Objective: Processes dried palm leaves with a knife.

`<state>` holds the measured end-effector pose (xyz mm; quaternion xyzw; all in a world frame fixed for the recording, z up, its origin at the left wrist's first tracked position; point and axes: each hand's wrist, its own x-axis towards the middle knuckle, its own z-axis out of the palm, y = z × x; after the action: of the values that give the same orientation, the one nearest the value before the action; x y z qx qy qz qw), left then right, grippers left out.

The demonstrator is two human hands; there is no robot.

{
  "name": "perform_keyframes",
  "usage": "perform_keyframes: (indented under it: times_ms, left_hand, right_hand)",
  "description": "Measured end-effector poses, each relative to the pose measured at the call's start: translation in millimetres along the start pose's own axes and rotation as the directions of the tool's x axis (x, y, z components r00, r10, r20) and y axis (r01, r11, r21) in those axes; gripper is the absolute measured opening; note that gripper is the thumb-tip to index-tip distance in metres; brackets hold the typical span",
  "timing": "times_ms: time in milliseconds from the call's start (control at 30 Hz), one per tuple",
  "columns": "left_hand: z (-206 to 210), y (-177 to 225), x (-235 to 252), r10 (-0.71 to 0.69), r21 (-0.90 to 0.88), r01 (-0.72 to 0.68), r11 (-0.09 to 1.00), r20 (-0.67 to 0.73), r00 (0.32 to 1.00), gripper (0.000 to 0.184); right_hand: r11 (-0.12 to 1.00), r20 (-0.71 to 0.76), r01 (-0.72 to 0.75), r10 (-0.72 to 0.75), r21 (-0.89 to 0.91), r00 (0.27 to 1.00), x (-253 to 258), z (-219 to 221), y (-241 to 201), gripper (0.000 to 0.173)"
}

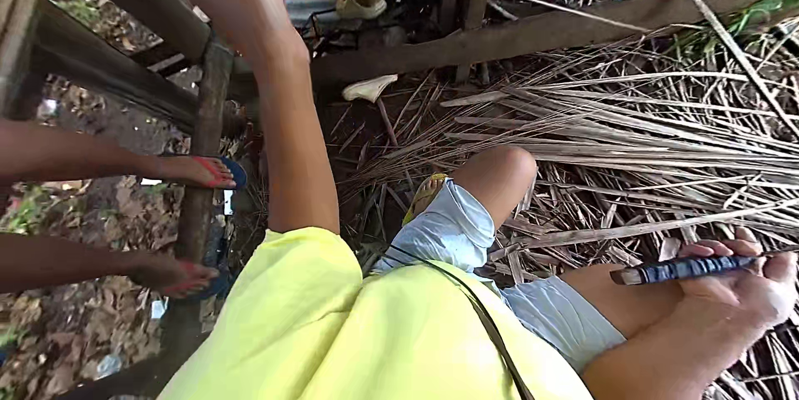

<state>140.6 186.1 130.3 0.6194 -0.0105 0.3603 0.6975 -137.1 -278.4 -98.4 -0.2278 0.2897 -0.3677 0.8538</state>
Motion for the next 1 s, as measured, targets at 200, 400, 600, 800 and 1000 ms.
perform_keyframes:
  times_ms: [200,400,600,800,1000]
  left_hand:
    - [-39.1,-183.1,-92.2,-0.647,0.045,0.646,0.762,0.002,0.762,0.028]
    - [-77.3,-284.3,-127.6,-0.879,-0.042,0.899,0.436,-0.233,0.416,0.030]
    - [-53.8,-292.0,-118.9,-0.952,0.204,0.963,0.177,-0.214,0.220,0.049]
    - [105.3,-195.0,-131.4,-0.685,0.534,0.437,0.724,0.478,0.550,0.041]
    - [198.8,-162.6,-295.3,-0.425,0.425,-0.011,0.905,0.905,0.031,0.033]
  right_hand:
    - [0.995,-0.059,-0.016,0.010,-0.103,0.998,-12.1,18.2,4.0,0.063]
    - [0.992,-0.109,-0.026,0.012,-0.122,0.994,-13.0,6.6,-6.6,0.063]
    - [0.992,-0.155,-0.015,-0.005,-0.125,0.988,-21.9,0.7,-20.7,0.057]
    - [0.996,-0.237,-0.022,0.000,-0.089,0.972,-26.1,-10.8,-42.3,0.048]
    - [0.986,-0.264,-0.012,-0.034,-0.169,0.964,-21.0,-30.5,-56.7,0.051]
